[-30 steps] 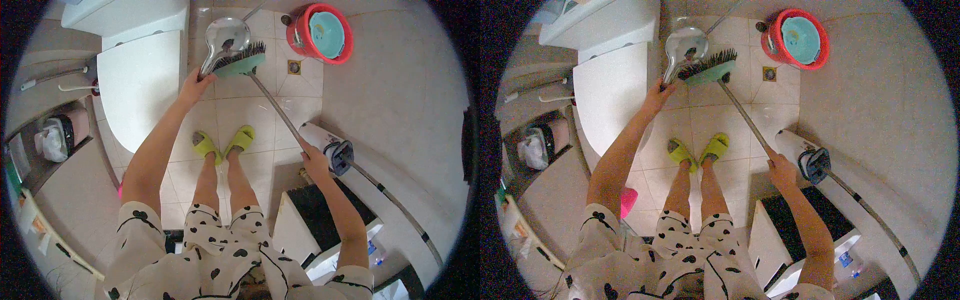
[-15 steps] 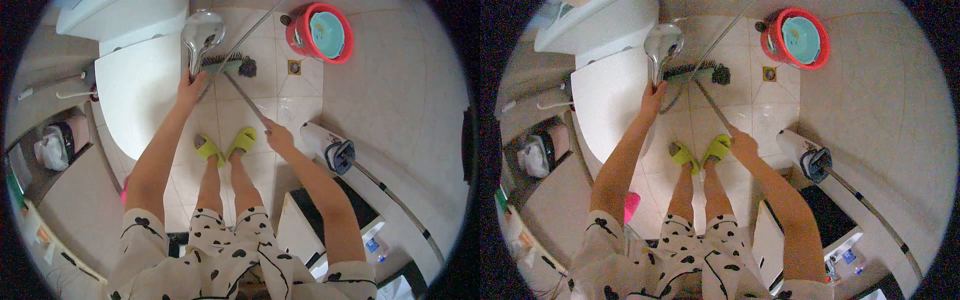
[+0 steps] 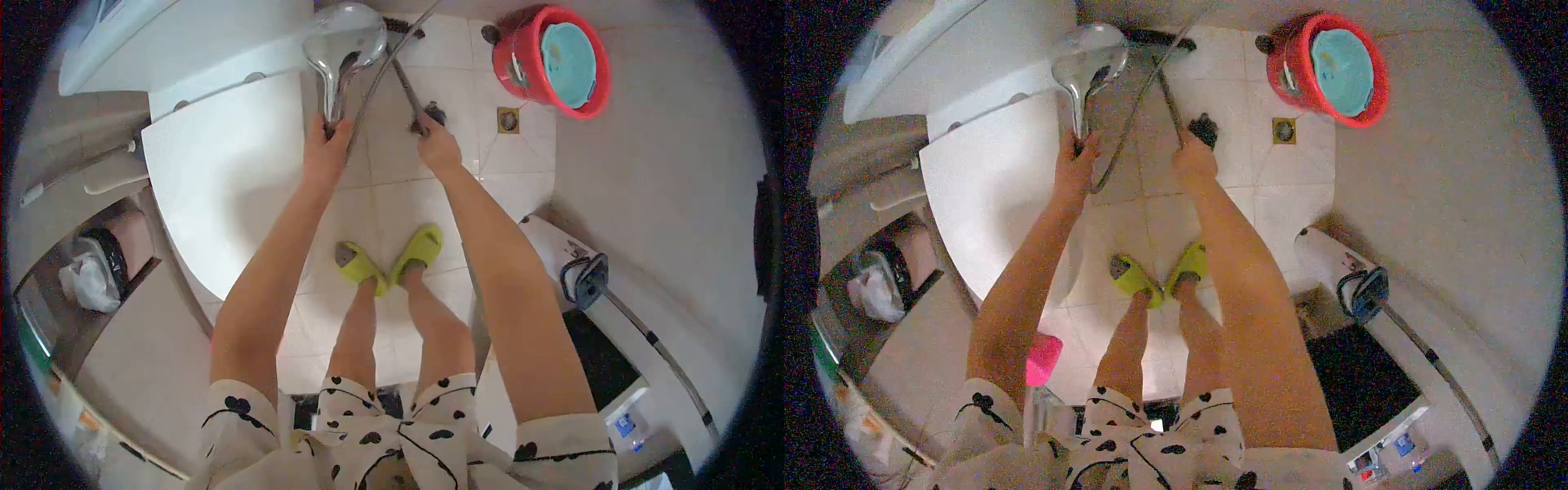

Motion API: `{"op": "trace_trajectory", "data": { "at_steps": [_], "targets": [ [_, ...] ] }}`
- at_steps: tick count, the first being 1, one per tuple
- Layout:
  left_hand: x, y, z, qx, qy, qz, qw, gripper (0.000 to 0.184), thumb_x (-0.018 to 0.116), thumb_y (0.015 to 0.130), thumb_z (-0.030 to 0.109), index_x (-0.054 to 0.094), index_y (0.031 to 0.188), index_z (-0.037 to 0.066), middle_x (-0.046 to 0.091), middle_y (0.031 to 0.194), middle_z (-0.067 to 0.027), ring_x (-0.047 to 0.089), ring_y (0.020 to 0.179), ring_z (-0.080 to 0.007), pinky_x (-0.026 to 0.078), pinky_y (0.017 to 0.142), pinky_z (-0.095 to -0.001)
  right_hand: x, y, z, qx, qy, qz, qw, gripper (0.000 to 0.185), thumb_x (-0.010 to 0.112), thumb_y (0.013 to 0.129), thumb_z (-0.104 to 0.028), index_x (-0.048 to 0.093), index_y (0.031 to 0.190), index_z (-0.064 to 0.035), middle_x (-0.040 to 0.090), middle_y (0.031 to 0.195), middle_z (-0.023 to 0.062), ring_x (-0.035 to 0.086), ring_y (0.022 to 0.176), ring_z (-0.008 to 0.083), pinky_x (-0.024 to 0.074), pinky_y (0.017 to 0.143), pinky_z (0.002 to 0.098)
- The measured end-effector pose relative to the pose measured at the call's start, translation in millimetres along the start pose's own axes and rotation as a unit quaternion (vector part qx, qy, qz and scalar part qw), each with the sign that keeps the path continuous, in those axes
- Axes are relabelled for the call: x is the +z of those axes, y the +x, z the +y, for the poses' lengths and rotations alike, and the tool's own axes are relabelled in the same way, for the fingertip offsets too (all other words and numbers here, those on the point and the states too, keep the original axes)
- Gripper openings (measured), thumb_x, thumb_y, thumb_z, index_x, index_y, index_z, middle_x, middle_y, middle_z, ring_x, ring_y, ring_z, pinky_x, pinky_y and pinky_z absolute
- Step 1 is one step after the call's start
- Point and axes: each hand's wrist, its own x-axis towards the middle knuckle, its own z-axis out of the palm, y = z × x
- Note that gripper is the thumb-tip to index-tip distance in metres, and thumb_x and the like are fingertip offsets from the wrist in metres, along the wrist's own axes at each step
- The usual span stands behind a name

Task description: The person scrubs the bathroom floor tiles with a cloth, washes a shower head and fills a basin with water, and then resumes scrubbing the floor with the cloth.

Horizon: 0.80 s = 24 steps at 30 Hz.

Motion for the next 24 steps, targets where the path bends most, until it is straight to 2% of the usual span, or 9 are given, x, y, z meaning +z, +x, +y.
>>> {"op": "trace_trajectory", "data": {
  "at_steps": [4,6,9,12,15,19,22,23,24],
  "targets": [
    [7.5,0.4,22.6,-0.031,0.041,-0.013,0.999,0.028,0.057,0.085,0.029,0.050,0.097,0.005,0.050,0.073,-0.0029,0.047,0.069,-0.0131,0.039,0.063,-0.0277,13.5,-57.0,72.6,-0.049,0.052,0.063,0.995,0.050,0.048,0.079,-0.012,0.043,0.128,-0.0258,0.059,0.108,0.0145,0.058,0.092,0.0360,0.0476,0.079,0.0427],
    [19.4,-1.1,34.4,-0.028,-0.017,0.012,0.999,0.032,0.061,0.081,0.032,0.050,0.090,0.003,0.044,0.069,-0.0015,0.040,0.064,-0.0111,0.035,0.056,-0.0271,-10.7,-88.7,76.5,0.028,0.032,-0.005,0.999,0.049,0.049,0.076,-0.007,0.048,0.124,-0.0170,0.058,0.111,0.0145,0.056,0.100,0.0325,0.0440,0.085,0.0388],
    [49.9,20.2,25.0,-0.029,-0.006,0.015,0.999,0.034,0.061,0.081,0.033,0.051,0.094,0.003,0.048,0.071,-0.0036,0.044,0.066,-0.0133,0.038,0.060,-0.0284,-47.6,-34.1,71.2,0.039,0.004,-0.041,0.998,0.050,0.051,0.077,-0.009,0.046,0.126,-0.0167,0.057,0.113,0.0137,0.055,0.102,0.0319,0.0436,0.086,0.0380],
    [73.4,33.5,38.6,-0.066,0.101,-0.017,0.993,0.037,0.060,0.081,0.034,0.052,0.100,0.002,0.054,0.077,-0.0069,0.049,0.072,-0.0165,0.041,0.066,-0.0305,-59.4,47.8,81.1,-0.007,-0.025,-0.024,0.999,0.051,0.053,0.077,-0.010,0.045,0.127,-0.0174,0.056,0.115,0.0146,0.055,0.102,0.0320,0.0439,0.086,0.0371],
    [101.4,44.4,29.4,-0.088,0.009,-0.086,0.992,0.041,0.059,0.082,0.035,0.050,0.105,0.002,0.056,0.082,-0.0095,0.052,0.076,-0.0185,0.042,0.070,-0.0314,-85.6,45.6,120.3,-0.107,-0.029,0.010,0.994,0.052,0.050,0.078,-0.009,0.041,0.129,-0.0193,0.056,0.110,0.0169,0.055,0.099,0.0354,0.0455,0.083,0.0429],
    [125.2,34.1,46.4,-0.070,0.014,-0.136,0.988,0.042,0.058,0.083,0.036,0.049,0.107,0.003,0.056,0.081,-0.0095,0.051,0.075,-0.0179,0.042,0.070,-0.0310,-90.4,-31.9,178.8,-0.023,0.028,-0.040,0.999,0.052,0.052,0.078,-0.009,0.043,0.128,-0.0191,0.055,0.114,0.0162,0.055,0.099,0.0364,0.0456,0.083,0.0425],
    [140.6,33.2,47.0,-0.031,0.035,-0.154,0.987,0.041,0.057,0.084,0.036,0.049,0.108,0.003,0.054,0.080,-0.0078,0.049,0.073,-0.0165,0.041,0.069,-0.0303,-90.1,-62.8,184.5,0.051,0.074,-0.053,0.995,0.052,0.052,0.078,-0.009,0.042,0.128,-0.0182,0.054,0.117,0.0149,0.056,0.099,0.0355,0.0462,0.083,0.0414],
    [147.3,33.3,44.6,-0.035,0.033,-0.152,0.987,0.041,0.057,0.084,0.035,0.049,0.109,0.003,0.053,0.080,-0.0072,0.048,0.073,-0.0161,0.041,0.069,-0.0302,-82.7,-49.0,201.9,0.004,0.089,-0.036,0.995,0.049,0.053,0.079,-0.008,0.044,0.128,-0.0109,0.051,0.123,0.0155,0.046,0.117,0.0275,0.0363,0.095,0.0331],
    [153.0,31.6,41.4,-0.041,0.033,-0.150,0.987,0.041,0.057,0.085,0.035,0.049,0.109,0.003,0.052,0.079,-0.0066,0.047,0.073,-0.0157,0.041,0.069,-0.0301,-81.4,-34.3,199.8,-0.009,0.058,-0.014,0.998,0.049,0.053,0.080,-0.009,0.045,0.128,-0.0117,0.055,0.116,0.0147,0.053,0.106,0.0265,0.0412,0.088,0.0328]
  ]
}}
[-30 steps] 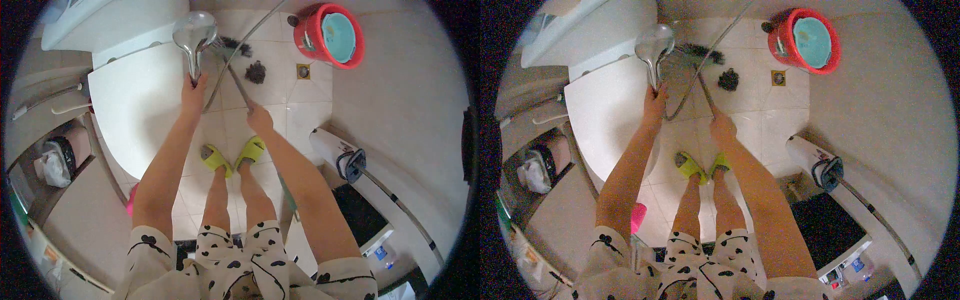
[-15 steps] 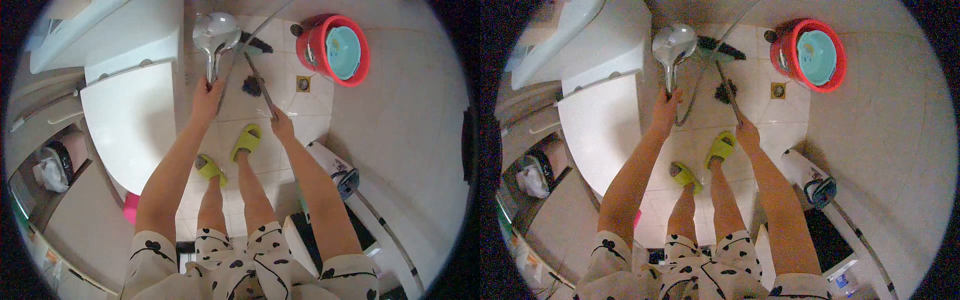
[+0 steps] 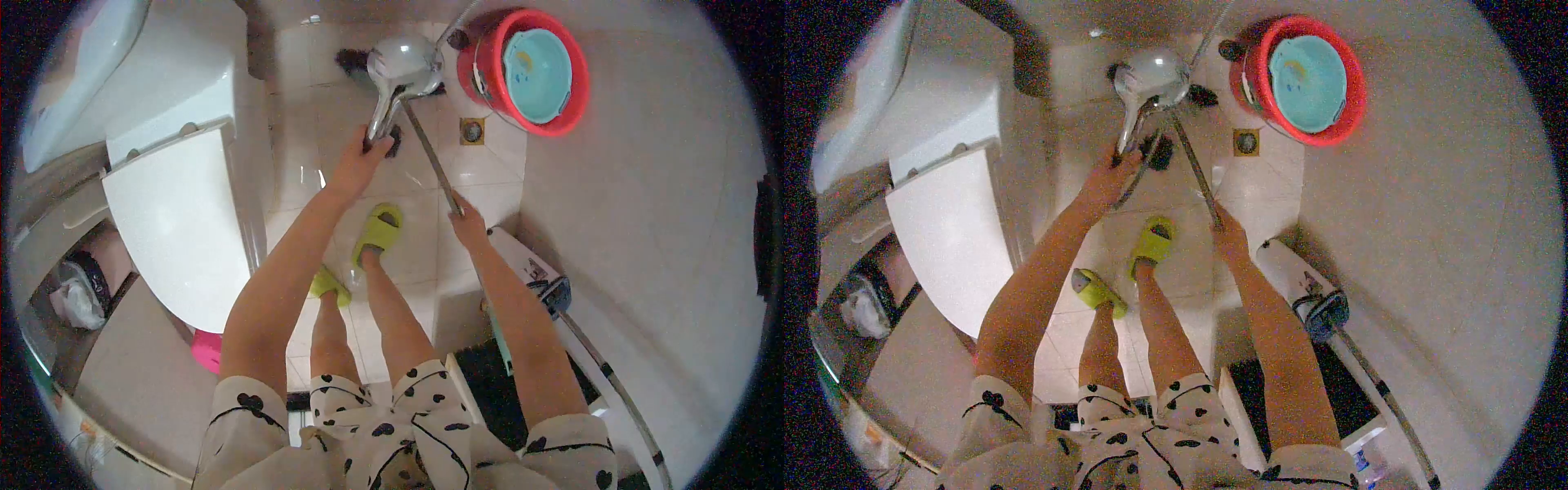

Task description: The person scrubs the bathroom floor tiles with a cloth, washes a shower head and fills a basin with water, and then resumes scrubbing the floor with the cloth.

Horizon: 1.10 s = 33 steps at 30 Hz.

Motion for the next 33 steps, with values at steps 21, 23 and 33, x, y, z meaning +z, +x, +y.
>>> {"op": "trace_trajectory", "data": {
  "at_steps": [21,23,33],
  "targets": [
    [27.1,-31.1,-3.3,-0.024,0.034,-0.045,0.998,0.043,0.058,0.083,0.033,0.048,0.113,0.003,0.051,0.082,-0.0044,0.045,0.074,-0.0143,0.040,0.068,-0.0278,-36.5,-13.6,-48.1,0.341,0.197,-0.060,0.917,0.052,0.053,0.080,-0.007,0.042,0.130,-0.0143,0.054,0.117,0.0179,0.054,0.105,0.0299,0.0427,0.088,0.0361],
    [25.8,-39.5,1.3,-0.024,0.021,-0.043,0.999,0.048,0.057,0.084,0.039,0.046,0.113,0.003,0.053,0.082,-0.0051,0.048,0.074,-0.0156,0.041,0.068,-0.0284,-7.7,-41.2,-8.5,0.240,0.138,-0.030,0.960,0.054,0.053,0.079,-0.008,0.040,0.131,-0.0153,0.053,0.118,0.0183,0.054,0.105,0.0310,0.0429,0.088,0.0360],
    [29.2,-53.9,18.6,-0.039,0.000,-0.018,0.999,0.041,0.057,0.084,0.033,0.046,0.110,0.003,0.048,0.078,-0.0029,0.043,0.072,-0.0126,0.038,0.065,-0.0271,-19.7,-54.0,-20.2,0.212,0.077,-0.066,0.972,0.054,0.053,0.081,-0.012,0.036,0.133,-0.0170,0.058,0.097,0.0140,0.058,0.082,0.0281,0.0481,0.073,0.0346]
  ]
}}
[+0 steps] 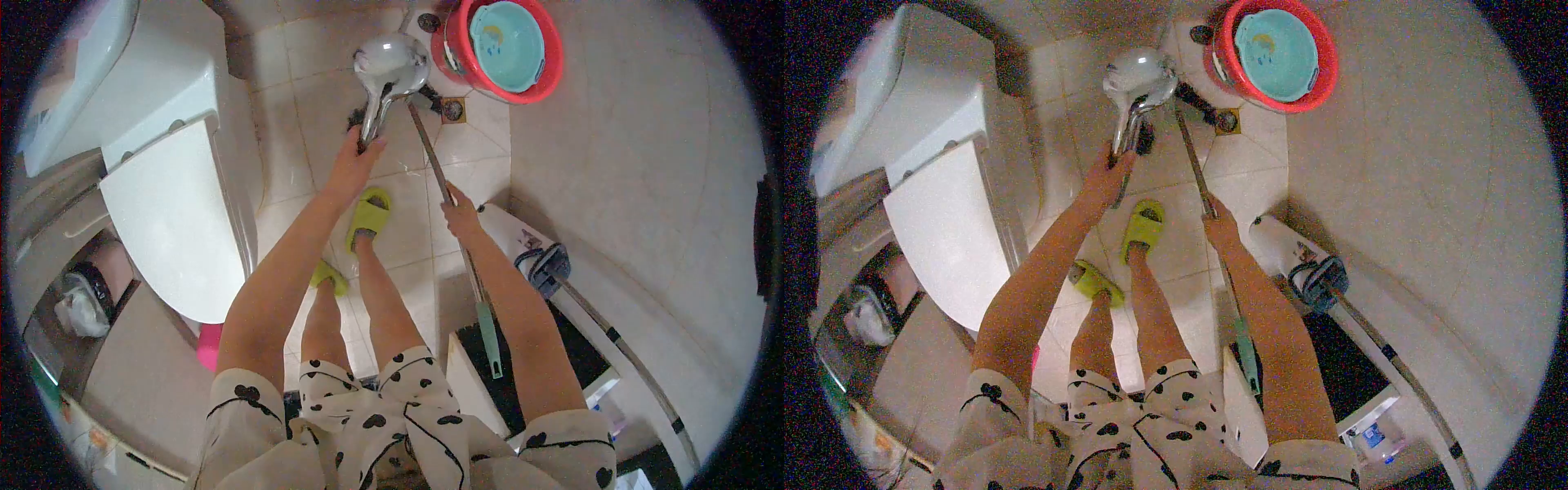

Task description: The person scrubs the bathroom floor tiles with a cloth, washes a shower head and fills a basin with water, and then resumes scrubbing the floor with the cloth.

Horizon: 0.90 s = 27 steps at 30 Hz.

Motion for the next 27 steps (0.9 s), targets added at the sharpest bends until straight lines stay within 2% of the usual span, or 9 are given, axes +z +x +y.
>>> {"op": "trace_trajectory", "data": {
  "at_steps": [2,5,8,11,14,18,20,24,27],
  "targets": [
    [-0.6,2.3,-9.8,-0.002,-0.048,0.024,0.999,0.041,0.057,0.084,0.033,0.046,0.110,0.003,0.047,0.079,-0.0027,0.043,0.073,-0.0125,0.038,0.065,-0.0270,-19.8,-16.6,-52.2,0.052,0.119,-0.042,0.991,0.053,0.052,0.083,-0.012,0.035,0.133,-0.0170,0.058,0.079,0.0106,0.057,0.063,0.0206,0.0488,0.056,0.0318],
    [-14.7,-1.5,-2.3,0.007,-0.068,0.032,0.997,0.041,0.058,0.084,0.032,0.045,0.110,0.003,0.046,0.081,-0.0022,0.043,0.074,-0.0122,0.038,0.065,-0.0268,-40.9,-32.7,-84.3,0.063,0.284,-0.074,0.954,0.048,0.049,0.087,-0.014,0.035,0.133,-0.0149,0.049,0.064,0.0044,0.044,0.049,0.0102,0.0392,0.041,0.0254],
    [-31.6,-10.2,13.5,0.006,-0.077,0.046,0.996,0.039,0.059,0.084,0.031,0.045,0.108,0.003,0.045,0.079,-0.0015,0.041,0.073,-0.0118,0.037,0.064,-0.0264,-78.7,-32.0,-110.2,0.043,0.407,-0.169,0.897,0.031,0.044,0.089,-0.016,0.043,0.119,-0.0072,0.049,0.066,0.0048,0.046,0.051,0.0096,0.0400,0.044,0.0239],
    [-41.4,-12.2,33.6,0.041,-0.119,0.075,0.989,0.036,0.059,0.084,0.029,0.046,0.105,0.003,0.044,0.077,-0.0008,0.040,0.071,-0.0113,0.037,0.063,-0.0260,-124.0,-31.0,-153.7,0.125,0.674,-0.332,0.648,0.012,0.043,0.088,-0.012,0.046,0.095,-0.0034,0.046,0.065,0.0038,0.046,0.053,0.0098,0.0411,0.047,0.0240],
    [-56.9,-5.0,36.6,0.082,-0.122,0.097,0.984,0.034,0.059,0.084,0.029,0.047,0.104,0.004,0.045,0.076,-0.0008,0.041,0.071,-0.0115,0.037,0.063,-0.0261,-151.7,-80.9,-220.3,0.167,0.797,-0.340,0.470,0.008,0.040,0.086,-0.005,0.037,0.078,-0.0060,0.039,0.065,0.0013,0.043,0.054,0.0105,0.0404,0.049,0.0243],
    [-75.8,-11.7,54.9,0.044,-0.062,0.131,0.988,0.032,0.060,0.083,0.027,0.048,0.102,0.005,0.048,0.075,-0.0021,0.043,0.070,-0.0124,0.038,0.062,-0.0275,-180.3,-157.6,-293.9,0.187,0.798,-0.350,0.453,0.008,0.039,0.086,-0.004,0.037,0.079,-0.0020,0.039,0.070,0.0041,0.046,0.060,0.0133,0.0447,0.053,0.0261],
    [-73.9,-2.9,36.5,0.046,-0.093,0.157,0.982,0.031,0.061,0.082,0.026,0.048,0.100,0.004,0.048,0.074,-0.0028,0.043,0.068,-0.0126,0.038,0.060,-0.0281,-191.9,-187.5,-331.0,0.159,0.778,-0.337,0.506,0.007,0.041,0.084,-0.004,0.037,0.081,0.0006,0.042,0.075,0.0072,0.047,0.064,0.0170,0.0474,0.055,0.0292],
    [-80.2,13.1,24.1,0.072,-0.134,0.164,0.975,0.030,0.061,0.081,0.025,0.046,0.096,0.004,0.046,0.071,-0.0035,0.043,0.065,-0.0133,0.038,0.057,-0.0293,-196.0,-234.3,-394.7,0.143,0.759,-0.345,0.533,0.011,0.040,0.087,-0.007,0.037,0.089,0.0034,0.041,0.075,0.0079,0.047,0.062,0.0169,0.0480,0.054,0.0282],
    [-94.7,7.9,33.3,0.116,-0.092,0.168,0.975,0.029,0.061,0.081,0.025,0.047,0.096,0.004,0.046,0.071,-0.0035,0.043,0.064,-0.0139,0.038,0.057,-0.0297,-184.4,-255.5,-435.0,0.147,0.742,-0.355,0.549,0.019,0.039,0.090,-0.010,0.036,0.099,0.0062,0.042,0.073,0.0069,0.048,0.062,0.0161,0.0479,0.052,0.0265]
  ]
}}
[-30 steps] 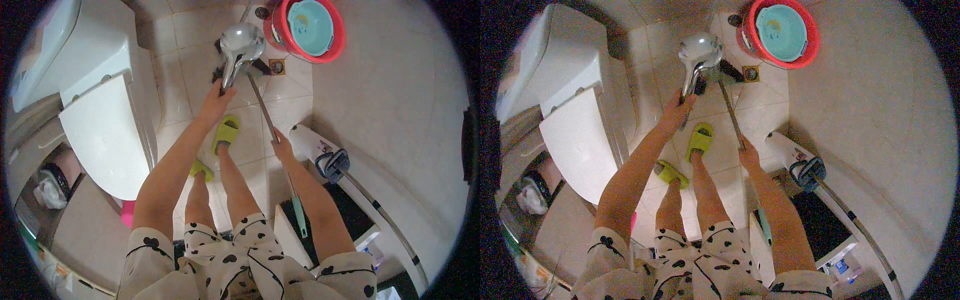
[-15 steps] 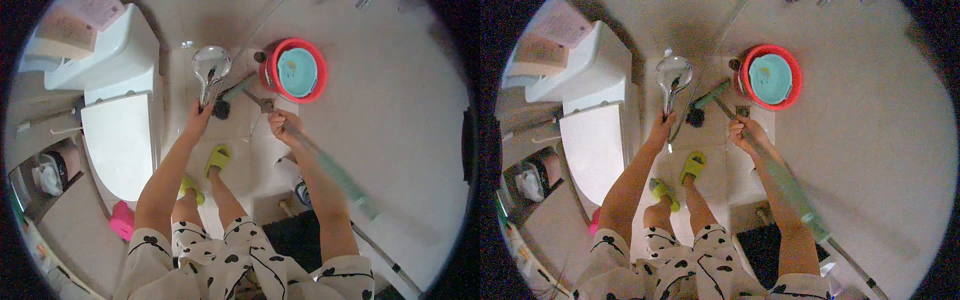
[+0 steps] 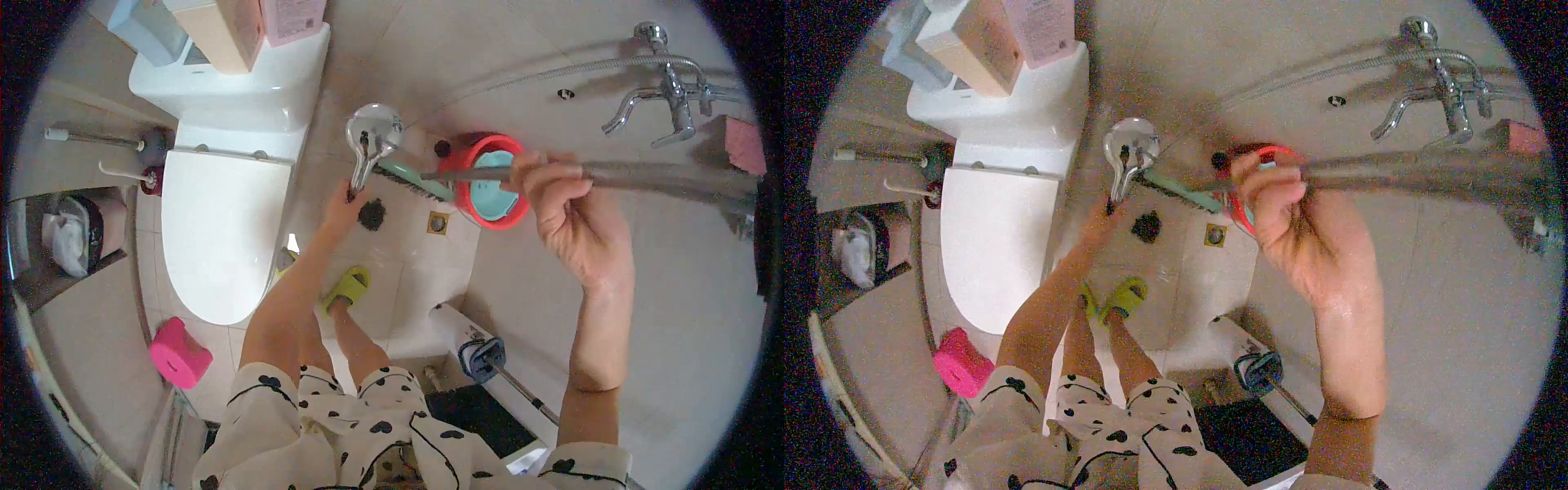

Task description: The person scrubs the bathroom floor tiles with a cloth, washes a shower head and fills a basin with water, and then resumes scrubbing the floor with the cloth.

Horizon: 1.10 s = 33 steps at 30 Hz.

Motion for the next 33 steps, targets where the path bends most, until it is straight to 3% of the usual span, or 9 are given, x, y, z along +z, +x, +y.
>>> {"op": "trace_trajectory", "data": {
  "at_steps": [3,6,9,11,14,17,21,26,33],
  "targets": [
    [-16.5,-0.9,21.0,-0.070,0.040,-0.023,0.996,0.041,0.061,0.082,0.031,0.050,0.109,0.002,0.053,0.079,-0.0045,0.048,0.071,-0.0167,0.041,0.064,-0.0303,23.5,19.9,19.5,0.029,-0.016,-0.033,0.999,0.031,0.038,0.090,-0.012,0.035,0.112,0.0094,0.047,0.072,0.0071,0.050,0.063,0.0165,0.0482,0.053,0.0260],
    [-15.8,16.1,-17.1,-0.071,-0.005,-0.039,0.997,0.045,0.062,0.081,0.031,0.049,0.112,0.001,0.054,0.077,-0.0058,0.049,0.072,-0.0168,0.042,0.064,-0.0298,44.8,59.1,25.6,0.042,-0.010,-0.050,0.998,0.034,0.037,0.091,-0.014,0.034,0.115,0.0096,0.048,0.071,0.0074,0.050,0.058,0.0161,0.0474,0.049,0.0239],
    [-16.2,12.6,-0.1,-0.034,-0.050,0.020,0.998,0.027,0.062,0.081,0.024,0.049,0.093,0.003,0.047,0.072,-0.0036,0.043,0.065,-0.0144,0.040,0.058,-0.0293,56.0,108.1,9.4,0.030,0.003,-0.033,0.999,0.033,0.035,0.092,-0.016,0.034,0.116,0.0075,0.048,0.072,0.0099,0.049,0.052,0.0161,0.0462,0.045,0.0226],
    [-21.2,16.0,-1.0,-0.042,-0.022,0.030,0.998,0.029,0.062,0.080,0.024,0.049,0.094,0.003,0.048,0.074,-0.0042,0.044,0.067,-0.0149,0.040,0.061,-0.0294,61.8,142.3,-0.1,-0.014,-0.012,-0.001,1.000,0.032,0.032,0.093,-0.016,0.034,0.116,0.0052,0.048,0.072,0.0119,0.049,0.049,0.0162,0.0457,0.044,0.0221],
    [-28.8,26.5,-5.2,-0.021,-0.018,0.028,0.999,0.031,0.062,0.081,0.024,0.049,0.098,0.002,0.049,0.077,-0.0055,0.045,0.072,-0.0153,0.041,0.065,-0.0299,63.4,201.7,-13.5,-0.016,0.012,0.004,1.000,0.026,0.044,0.083,-0.011,0.037,0.100,0.0073,0.045,0.078,0.0146,0.045,0.051,0.0152,0.0398,0.040,0.0236],
    [-37.3,29.4,1.8,-0.023,0.005,0.010,1.000,0.033,0.061,0.081,0.024,0.049,0.102,0.001,0.050,0.080,-0.0063,0.045,0.075,-0.0152,0.040,0.069,-0.0299,77.6,220.7,-7.3,-0.065,0.009,0.004,0.998,0.019,0.044,0.081,-0.008,0.036,0.092,0.0055,0.043,0.083,0.0167,0.045,0.051,0.0153,0.0408,0.041,0.0250],
    [-25.9,40.0,-26.2,-0.052,-0.082,0.027,0.995,0.033,0.060,0.082,0.023,0.049,0.104,0.001,0.049,0.081,-0.0059,0.043,0.075,-0.0153,0.039,0.068,-0.0294,124.6,172.0,18.6,0.002,0.002,-0.002,1.000,0.011,0.042,0.082,-0.006,0.035,0.085,0.0029,0.042,0.078,0.0117,0.046,0.054,0.0159,0.0419,0.046,0.0264],
    [-36.2,37.9,-4.1,-0.084,-0.034,-0.015,0.996,0.031,0.060,0.082,0.023,0.050,0.100,0.001,0.049,0.077,-0.0042,0.043,0.072,-0.0154,0.039,0.065,-0.0300,146.3,139.9,26.8,0.027,-0.013,-0.013,0.999,0.011,0.040,0.083,-0.007,0.034,0.079,0.0007,0.039,0.071,0.0089,0.042,0.050,0.0151,0.0382,0.044,0.0262],
    [-38.5,50.2,-36.1,-0.028,0.069,-0.018,0.997,0.033,0.062,0.079,0.027,0.050,0.096,0.002,0.049,0.072,-0.0062,0.044,0.068,-0.0165,0.040,0.061,-0.0336,118.0,224.5,-5.0,-0.036,-0.054,0.011,0.998,0.015,0.038,0.084,-0.009,0.032,0.071,-0.0024,0.035,0.060,0.0050,0.036,0.045,0.0140,0.0329,0.042,0.0260]
  ]
}}
